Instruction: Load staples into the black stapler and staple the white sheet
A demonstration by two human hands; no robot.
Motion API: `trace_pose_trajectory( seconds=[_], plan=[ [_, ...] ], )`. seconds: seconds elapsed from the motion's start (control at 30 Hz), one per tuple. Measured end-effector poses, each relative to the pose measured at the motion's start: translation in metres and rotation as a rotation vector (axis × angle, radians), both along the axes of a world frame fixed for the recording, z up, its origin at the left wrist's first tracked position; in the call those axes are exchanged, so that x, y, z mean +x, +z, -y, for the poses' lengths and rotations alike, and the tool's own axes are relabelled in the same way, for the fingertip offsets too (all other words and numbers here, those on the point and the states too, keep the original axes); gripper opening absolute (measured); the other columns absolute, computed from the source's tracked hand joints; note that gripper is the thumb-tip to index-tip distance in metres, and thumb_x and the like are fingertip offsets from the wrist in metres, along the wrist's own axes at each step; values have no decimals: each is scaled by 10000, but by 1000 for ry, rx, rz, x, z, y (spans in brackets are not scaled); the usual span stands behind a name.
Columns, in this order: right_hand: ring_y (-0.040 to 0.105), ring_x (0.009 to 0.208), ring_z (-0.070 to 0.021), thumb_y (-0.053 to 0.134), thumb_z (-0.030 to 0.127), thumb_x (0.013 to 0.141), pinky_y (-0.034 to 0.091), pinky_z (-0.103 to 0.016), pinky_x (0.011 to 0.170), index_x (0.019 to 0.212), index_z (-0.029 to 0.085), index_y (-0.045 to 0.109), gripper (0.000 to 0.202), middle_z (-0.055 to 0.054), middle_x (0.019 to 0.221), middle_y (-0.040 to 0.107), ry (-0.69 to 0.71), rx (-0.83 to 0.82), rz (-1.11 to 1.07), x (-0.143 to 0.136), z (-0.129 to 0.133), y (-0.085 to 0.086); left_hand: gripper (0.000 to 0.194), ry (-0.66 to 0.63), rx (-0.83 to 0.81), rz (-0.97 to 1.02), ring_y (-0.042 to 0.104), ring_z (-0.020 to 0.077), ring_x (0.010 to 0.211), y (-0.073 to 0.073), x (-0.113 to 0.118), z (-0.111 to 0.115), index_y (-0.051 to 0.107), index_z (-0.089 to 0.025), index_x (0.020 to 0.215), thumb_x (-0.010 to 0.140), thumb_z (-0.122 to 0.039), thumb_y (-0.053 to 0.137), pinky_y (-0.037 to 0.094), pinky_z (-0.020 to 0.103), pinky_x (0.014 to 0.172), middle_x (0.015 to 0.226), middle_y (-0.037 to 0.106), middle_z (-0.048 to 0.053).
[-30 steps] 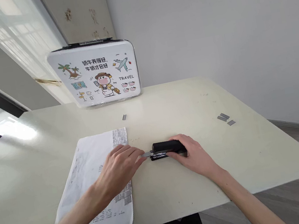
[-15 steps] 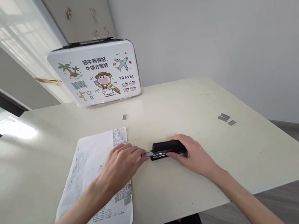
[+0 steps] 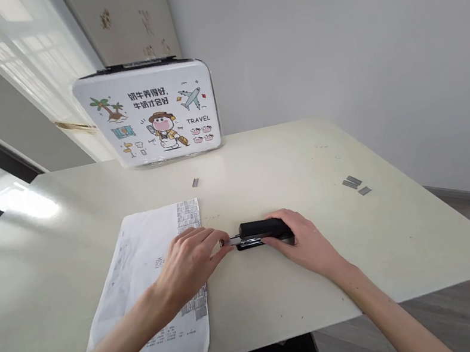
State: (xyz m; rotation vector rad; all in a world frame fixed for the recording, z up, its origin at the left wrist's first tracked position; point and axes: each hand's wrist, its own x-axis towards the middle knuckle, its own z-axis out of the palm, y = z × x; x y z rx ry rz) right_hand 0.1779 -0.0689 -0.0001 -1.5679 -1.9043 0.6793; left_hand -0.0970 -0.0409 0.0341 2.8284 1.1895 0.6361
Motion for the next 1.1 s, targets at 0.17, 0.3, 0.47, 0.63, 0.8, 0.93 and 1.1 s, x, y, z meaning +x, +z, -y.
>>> trace_pose_trajectory(
  seconds=[0.17, 0.3, 0.47, 0.63, 0.8, 0.93, 1.1],
  plan=[
    [673, 1092, -279, 612, 584, 971, 565, -404, 831, 1217, 337, 609, 348, -36, 1253, 716, 1, 0, -3, -1, 0, 0, 86, 77, -39, -11, 745, 236, 763, 4, 7, 4, 754, -167, 915, 936, -248, 773, 535, 364, 781, 830, 789, 24],
    [671, 1100, -272, 612, 575, 973, 564, -404, 847, 1221, 341, 609, 341, -30, 1267, 711, -3, -7, 2, 1, 0, -2, 108, 106, -97, 2, 752, 238, 784, 8, 10, 4, 753, -156, 909, 931, -258, 782, 540, 393, 872, 840, 793, 26],
    [668, 1111, -279, 607, 554, 979, 555, -408, 863, 1234, 330, 600, 339, -37, 1267, 713, 8, 14, 12, 1, 0, -2, 124, 85, -83, 57, 748, 233, 819, 15, 3, 2, 735, -156, 992, 977, -279, 727, 550, 372, 836, 875, 793, 26],
    [668, 1098, -270, 615, 537, 980, 555, -396, 844, 1221, 339, 597, 313, -25, 1260, 713, 5, 12, 24, 1, 1, -1, 148, 29, -44, 32, 742, 230, 795, 17, 0, 0, 760, -186, 983, 1028, -272, 648, 541, 375, 794, 857, 788, 23],
    [677, 1078, -275, 605, 549, 983, 559, -399, 817, 1228, 336, 595, 325, -37, 1258, 713, 11, 9, 34, 1, 0, -1, 233, -47, -50, -20, 740, 225, 824, 15, 0, -2, 787, -199, 918, 1049, -230, 597, 529, 384, 811, 863, 789, 24],
    [677, 1072, -275, 599, 569, 982, 558, -401, 815, 1219, 335, 596, 333, -38, 1254, 713, 9, 11, 30, 1, 1, 0, 196, -57, -60, -31, 732, 217, 823, 14, 1, -3, 790, -208, 929, 1034, -221, 626, 516, 382, 837, 883, 795, 10],
    [669, 1084, -276, 605, 571, 977, 559, -397, 814, 1218, 332, 599, 339, -39, 1248, 713, 10, 9, 17, 1, 1, 0, 153, -66, -68, -21, 733, 212, 845, 16, 1, -3, 798, -212, 945, 1017, -228, 664, 511, 380, 853, 910, 808, -5]
  ],
)
